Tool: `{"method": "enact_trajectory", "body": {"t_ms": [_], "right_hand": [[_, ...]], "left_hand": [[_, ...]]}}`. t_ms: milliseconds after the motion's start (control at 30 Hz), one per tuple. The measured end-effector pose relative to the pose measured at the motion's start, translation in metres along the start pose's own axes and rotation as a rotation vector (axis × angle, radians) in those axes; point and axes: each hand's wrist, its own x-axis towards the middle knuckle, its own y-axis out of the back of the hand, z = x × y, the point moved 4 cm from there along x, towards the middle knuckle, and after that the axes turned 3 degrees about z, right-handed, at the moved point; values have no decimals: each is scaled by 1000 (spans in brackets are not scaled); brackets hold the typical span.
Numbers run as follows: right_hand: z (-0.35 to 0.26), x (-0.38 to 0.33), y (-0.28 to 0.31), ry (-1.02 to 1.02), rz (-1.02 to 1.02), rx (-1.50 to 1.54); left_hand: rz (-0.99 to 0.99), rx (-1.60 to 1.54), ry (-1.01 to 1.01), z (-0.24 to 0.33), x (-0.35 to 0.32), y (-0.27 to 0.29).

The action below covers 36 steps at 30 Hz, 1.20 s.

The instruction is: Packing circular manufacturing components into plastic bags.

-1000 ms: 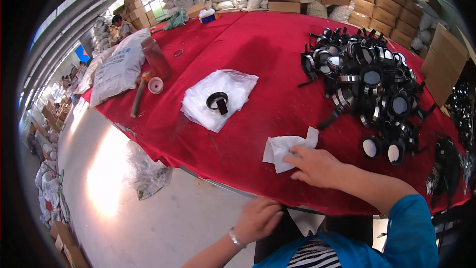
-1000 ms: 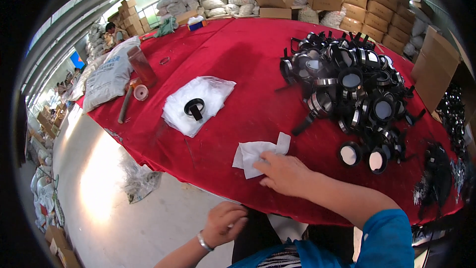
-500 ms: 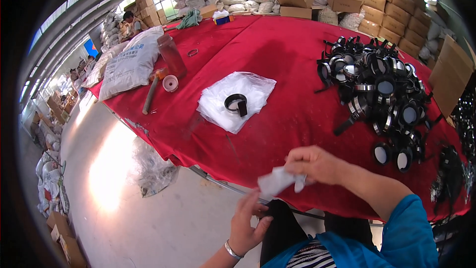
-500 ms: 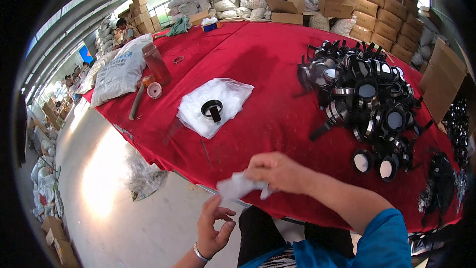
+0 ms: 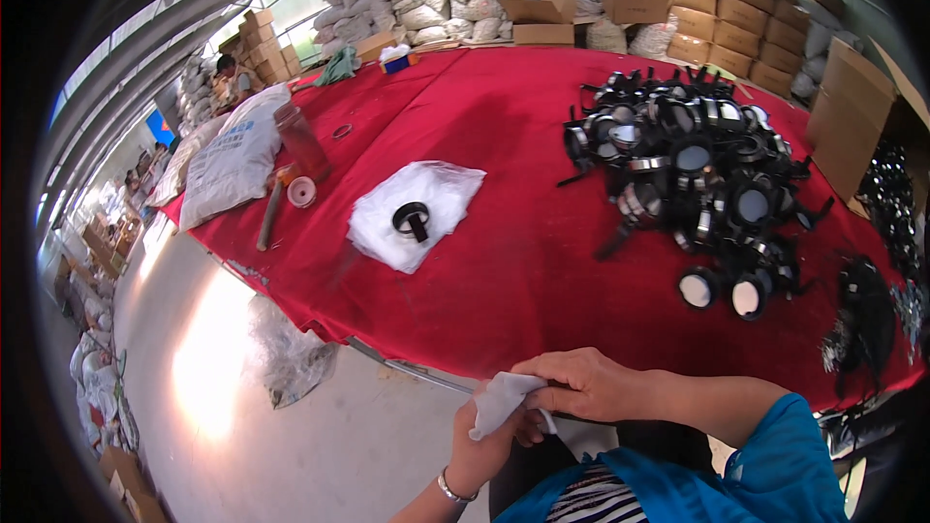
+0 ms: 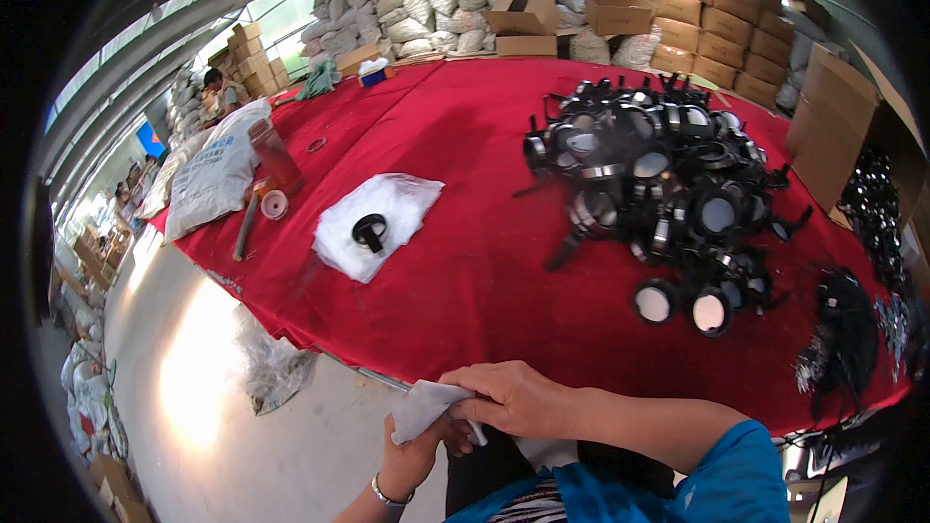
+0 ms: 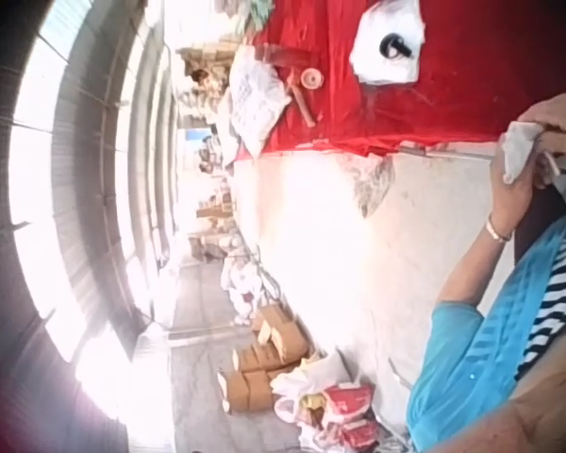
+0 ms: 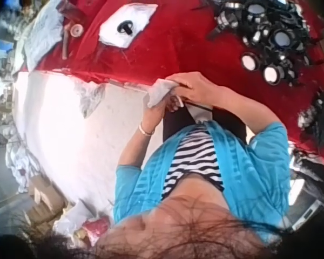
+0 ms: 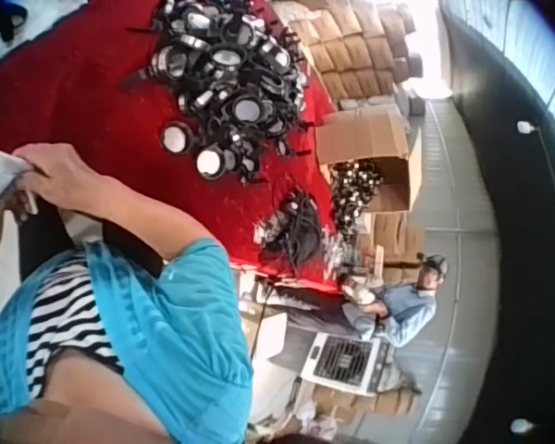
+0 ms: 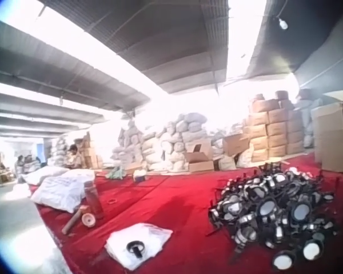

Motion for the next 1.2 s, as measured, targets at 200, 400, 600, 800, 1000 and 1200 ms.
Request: {"method": "enact_trajectory", "body": {"t_ms": [200, 400, 600, 800, 1000, 1200], "right_hand": [[-10, -53, 44, 232, 244, -243], [-11, -170, 129, 260, 778, -604], [-4, -302, 182, -137, 1163, -688], [35, -342, 194, -465, 1038, -710], [52, -318, 239, -580, 865, -868], [77, -269, 242, -605, 632, -877]], "left_hand": [[-36, 257, -284, 7, 3, -39], [-41, 1152, -761, 10, 60, -53], [-34, 1522, -552, -29, 105, -20], [-38, 1529, -452, -22, 107, -31], [-42, 1496, -429, -20, 108, -34], [-41, 1495, -376, -22, 107, -32]]}}
